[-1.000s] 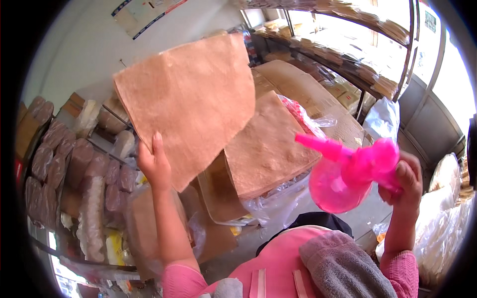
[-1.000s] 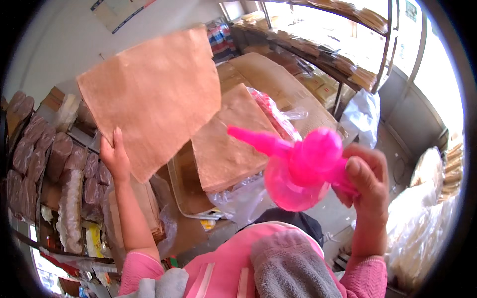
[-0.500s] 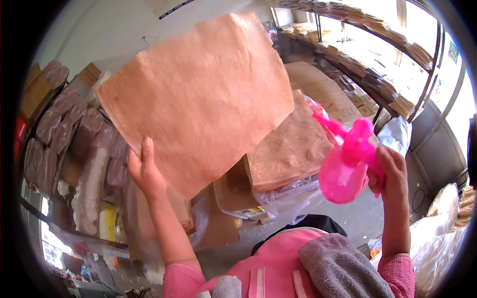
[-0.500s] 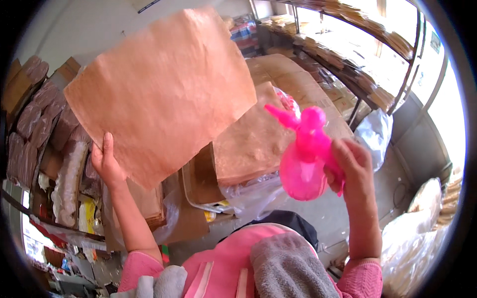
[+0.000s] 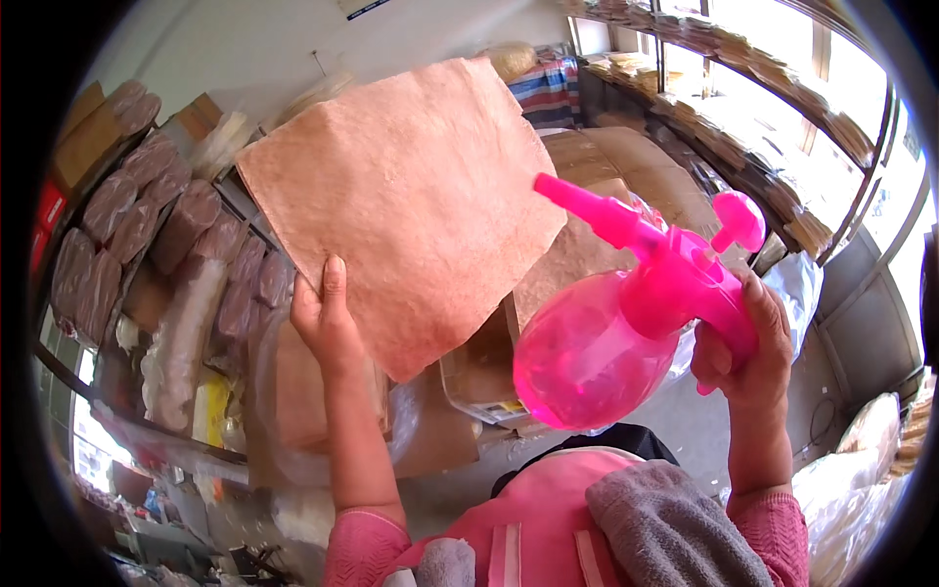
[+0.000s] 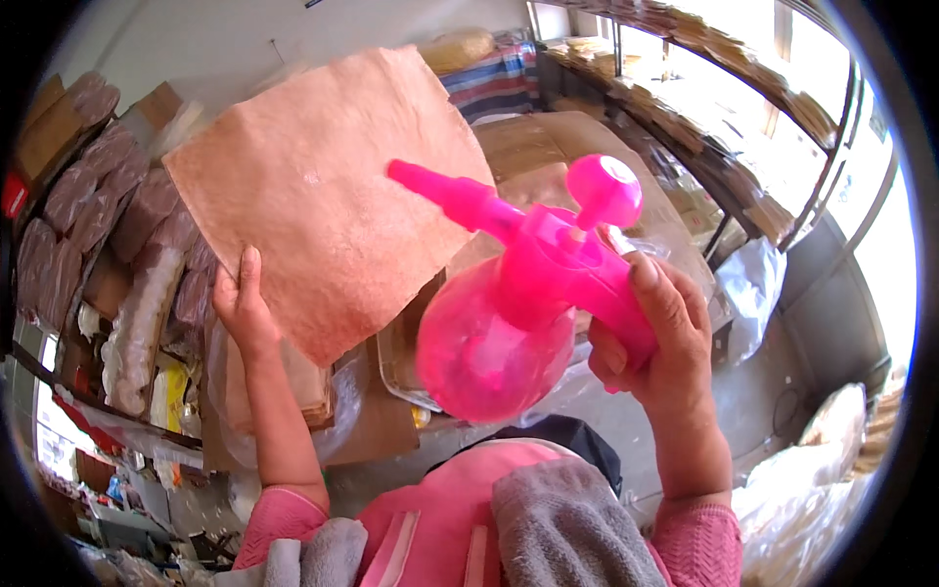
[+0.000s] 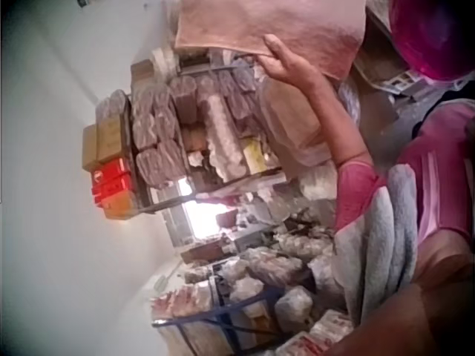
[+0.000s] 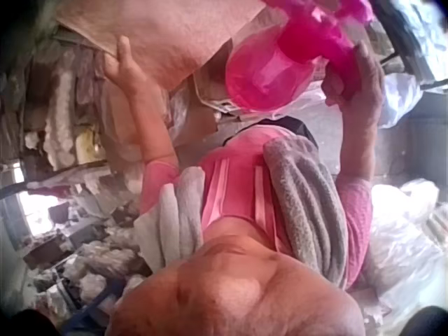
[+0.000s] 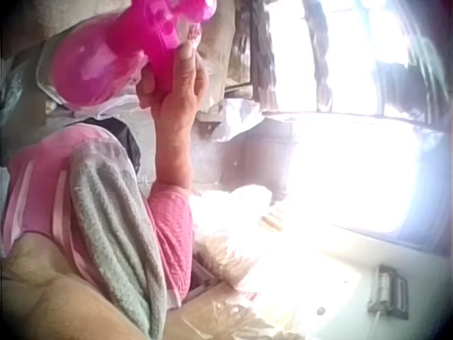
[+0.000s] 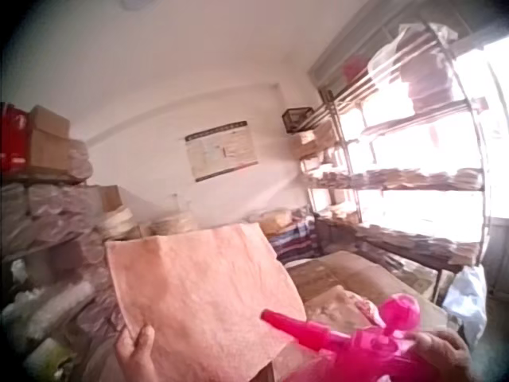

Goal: The person uses a spray bottle to spray individual food sheets and then stacks them onto a pile by hand.

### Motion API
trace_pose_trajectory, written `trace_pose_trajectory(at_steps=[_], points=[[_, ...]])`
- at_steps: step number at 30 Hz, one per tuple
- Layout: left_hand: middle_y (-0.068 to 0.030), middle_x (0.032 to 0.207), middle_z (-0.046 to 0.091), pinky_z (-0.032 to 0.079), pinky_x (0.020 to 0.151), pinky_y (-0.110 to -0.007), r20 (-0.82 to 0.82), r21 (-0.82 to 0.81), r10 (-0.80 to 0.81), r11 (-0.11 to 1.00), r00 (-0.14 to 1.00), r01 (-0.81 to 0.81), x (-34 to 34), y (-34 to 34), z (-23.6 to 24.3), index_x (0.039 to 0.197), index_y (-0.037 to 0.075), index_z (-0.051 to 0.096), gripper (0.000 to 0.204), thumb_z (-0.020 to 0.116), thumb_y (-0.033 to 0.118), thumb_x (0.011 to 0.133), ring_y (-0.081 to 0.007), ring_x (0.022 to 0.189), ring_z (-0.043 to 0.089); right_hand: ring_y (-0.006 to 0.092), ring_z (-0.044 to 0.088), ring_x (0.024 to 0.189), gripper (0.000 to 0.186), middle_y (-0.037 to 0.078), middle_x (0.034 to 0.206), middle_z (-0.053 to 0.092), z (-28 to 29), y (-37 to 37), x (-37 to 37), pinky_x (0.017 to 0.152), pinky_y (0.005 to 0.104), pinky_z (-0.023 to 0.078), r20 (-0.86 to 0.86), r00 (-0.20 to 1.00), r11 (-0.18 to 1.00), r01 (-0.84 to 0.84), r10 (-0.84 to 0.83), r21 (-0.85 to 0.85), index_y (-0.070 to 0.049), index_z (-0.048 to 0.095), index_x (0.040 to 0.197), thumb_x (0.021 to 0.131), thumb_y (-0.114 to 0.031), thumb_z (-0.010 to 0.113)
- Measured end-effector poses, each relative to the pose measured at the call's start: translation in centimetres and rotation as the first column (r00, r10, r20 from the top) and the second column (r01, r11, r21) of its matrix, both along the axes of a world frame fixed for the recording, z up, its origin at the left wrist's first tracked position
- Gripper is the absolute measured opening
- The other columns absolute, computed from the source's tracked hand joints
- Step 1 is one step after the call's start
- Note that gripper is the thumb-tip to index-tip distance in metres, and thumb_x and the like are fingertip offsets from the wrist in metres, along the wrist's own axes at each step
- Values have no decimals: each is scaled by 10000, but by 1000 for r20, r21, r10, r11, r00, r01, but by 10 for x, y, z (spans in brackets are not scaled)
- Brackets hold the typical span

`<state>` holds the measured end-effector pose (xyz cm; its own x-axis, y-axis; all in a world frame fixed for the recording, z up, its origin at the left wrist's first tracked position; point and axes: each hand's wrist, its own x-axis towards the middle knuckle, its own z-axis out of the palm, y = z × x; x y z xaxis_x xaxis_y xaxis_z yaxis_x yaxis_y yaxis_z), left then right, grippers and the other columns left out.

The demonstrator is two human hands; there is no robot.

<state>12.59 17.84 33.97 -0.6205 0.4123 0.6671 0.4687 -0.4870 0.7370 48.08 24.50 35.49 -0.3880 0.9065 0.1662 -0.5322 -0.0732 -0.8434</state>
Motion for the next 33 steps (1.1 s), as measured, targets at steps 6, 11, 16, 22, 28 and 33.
trace_pose_trajectory(at_steps=[6, 11, 16, 22, 28, 33], points=[[-43, 967, 574, 424, 745, -215, 17, 13, 48, 999, 999, -48, -22, -17, -7, 1022, -73, 537, 206, 539, 100, 910, -75, 836, 503, 50, 442, 431, 235, 5, 550, 506, -16, 6, -21, 381, 198, 312, 539, 795, 938, -346, 278, 26, 15, 578, 782, 879, -197, 605], [-29, 930, 565, 409, 697, -196, -2, 24, 98, 995, 995, -98, -34, -31, -14, 999, -69, 538, 194, 551, 100, 906, -56, 781, 478, 51, 419, 389, 288, -5, 527, 485, -10, 16, -30, 347, 203, 288, 507, 835, 964, -264, 214, 28, 9, 581, 747, 871, -250, 610], [-42, 959, 573, 419, 723, -208, -42, -23, 141, 990, 989, -142, -42, -54, -24, 1045, -74, 533, 236, 552, 115, 906, -71, 809, 495, 90, 384, 338, 389, 34, 491, 469, 6, 24, -46, 320, 212, 261, 183, 978, 984, 70, -100, 163, -2, 570, 831, 899, -383, 527], [-112, 1114, 560, 421, 875, -285, 94, 70, 106, 991, 990, -113, -73, -102, -31, 1140, -80, 501, 325, 556, 127, 896, -156, 988, 528, 94, 375, 320, 369, 23, 473, 434, 4, 25, -77, 298, 226, 274, 271, 963, 994, -34, 6, 99, -36, 544, 780, 915, -376, 497], [-134, 1112, 560, 432, 870, -303, 235, 148, 173, 966, 956, -211, -107, -135, -44, 1151, -84, 493, 347, 572, 109, 874, -183, 987, 538, 59, 417, 394, 292, -11, 557, 492, -21, 22, -96, 343, 200, 264, 624, 781, 994, -92, 38, 55, -25, 564, 758, 907, -275, 543], [-136, 1081, 569, 461, 854, -346, 461, 206, 174, 933, 870, -296, -157, -166, -86, 1139, -87, 496, 359, 595, 94, 844, -213, 973, 553, 113, 463, 377, 279, 42, 622, 552, -37, 11, -72, 299, 204, 291, 372, 924, 977, 150, -83, -154, -58, 563, 873, 878, -336, 549]])
